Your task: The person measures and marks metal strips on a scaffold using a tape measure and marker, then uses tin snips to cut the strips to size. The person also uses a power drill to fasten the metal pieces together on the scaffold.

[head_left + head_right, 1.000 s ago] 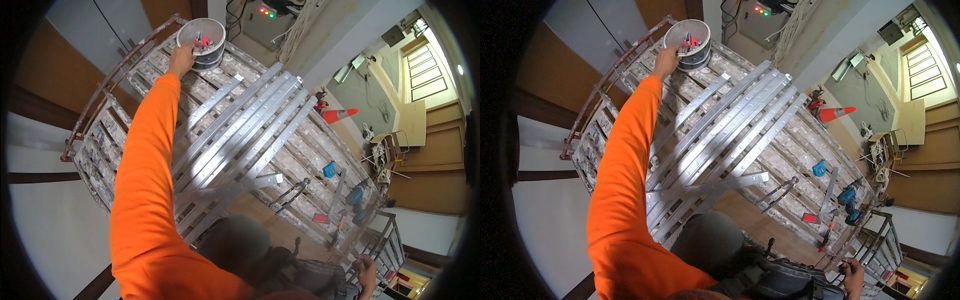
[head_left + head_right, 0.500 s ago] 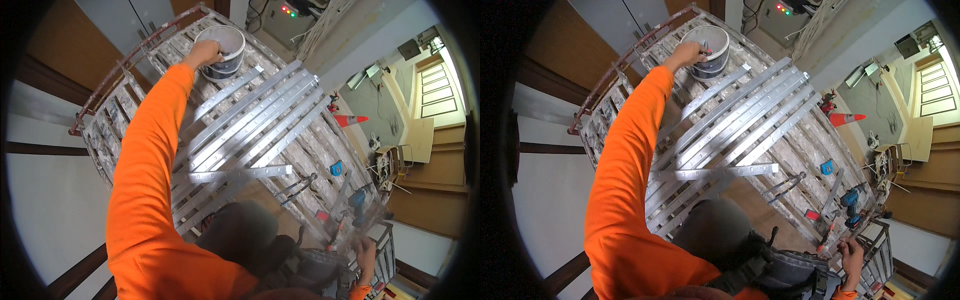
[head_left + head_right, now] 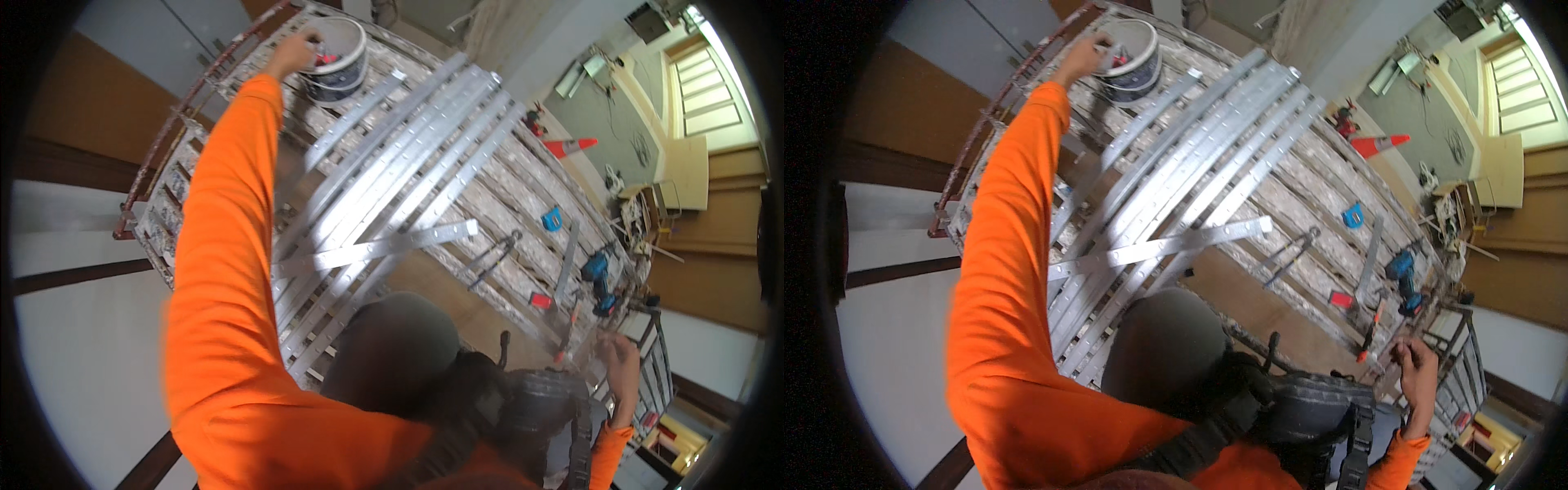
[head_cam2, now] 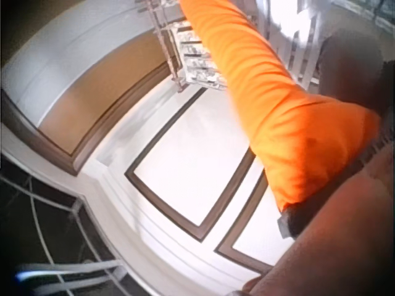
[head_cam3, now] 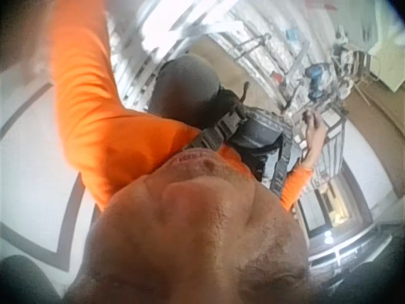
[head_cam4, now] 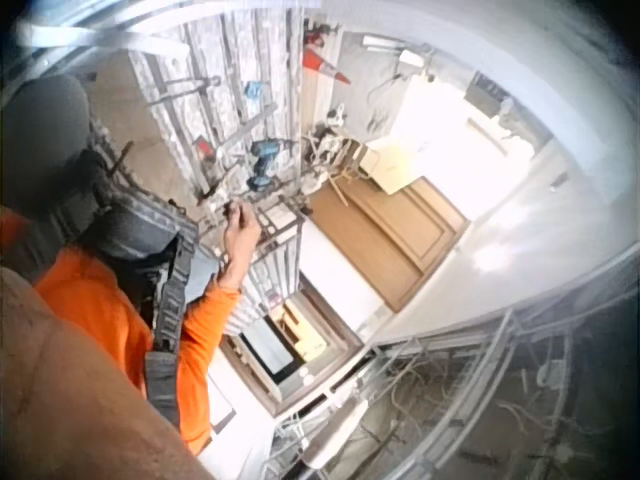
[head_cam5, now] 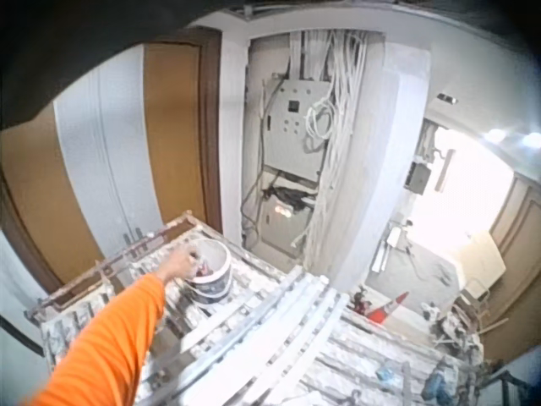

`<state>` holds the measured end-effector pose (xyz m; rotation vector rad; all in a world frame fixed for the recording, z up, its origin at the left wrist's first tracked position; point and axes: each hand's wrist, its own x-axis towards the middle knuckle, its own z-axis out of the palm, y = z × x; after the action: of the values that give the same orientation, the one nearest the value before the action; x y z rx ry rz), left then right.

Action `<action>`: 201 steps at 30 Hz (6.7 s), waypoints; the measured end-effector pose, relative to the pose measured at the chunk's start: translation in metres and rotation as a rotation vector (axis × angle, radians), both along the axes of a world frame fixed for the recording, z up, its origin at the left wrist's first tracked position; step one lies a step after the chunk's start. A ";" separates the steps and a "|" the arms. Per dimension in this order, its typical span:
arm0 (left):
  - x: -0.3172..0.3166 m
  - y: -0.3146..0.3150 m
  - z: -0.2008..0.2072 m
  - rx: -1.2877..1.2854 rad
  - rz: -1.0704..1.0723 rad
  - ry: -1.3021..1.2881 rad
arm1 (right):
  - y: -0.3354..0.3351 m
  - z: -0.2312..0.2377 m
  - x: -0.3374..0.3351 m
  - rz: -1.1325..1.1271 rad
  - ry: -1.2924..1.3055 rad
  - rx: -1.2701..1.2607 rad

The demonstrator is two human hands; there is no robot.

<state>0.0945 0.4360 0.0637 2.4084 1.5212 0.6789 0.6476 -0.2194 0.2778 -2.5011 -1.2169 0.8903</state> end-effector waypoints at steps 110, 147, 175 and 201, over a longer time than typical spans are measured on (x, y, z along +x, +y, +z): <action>0.194 -0.383 -0.007 -0.263 -0.303 0.180 | 0.119 -0.012 0.058 -0.143 0.456 0.875; 0.323 -0.381 0.295 0.167 -0.335 -0.366 | 0.123 0.043 -0.002 0.008 0.315 1.062; 0.360 -0.380 0.276 0.239 -0.792 -0.523 | 0.077 0.088 -0.032 0.213 1.194 0.737; 0.341 -0.397 0.288 0.240 -0.608 -0.565 | 0.086 0.100 0.001 0.182 -0.023 1.139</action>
<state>0.4352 0.0391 0.3517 2.3461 0.4782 1.2840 0.6483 -0.1332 0.3774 -1.4911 -1.4016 0.0746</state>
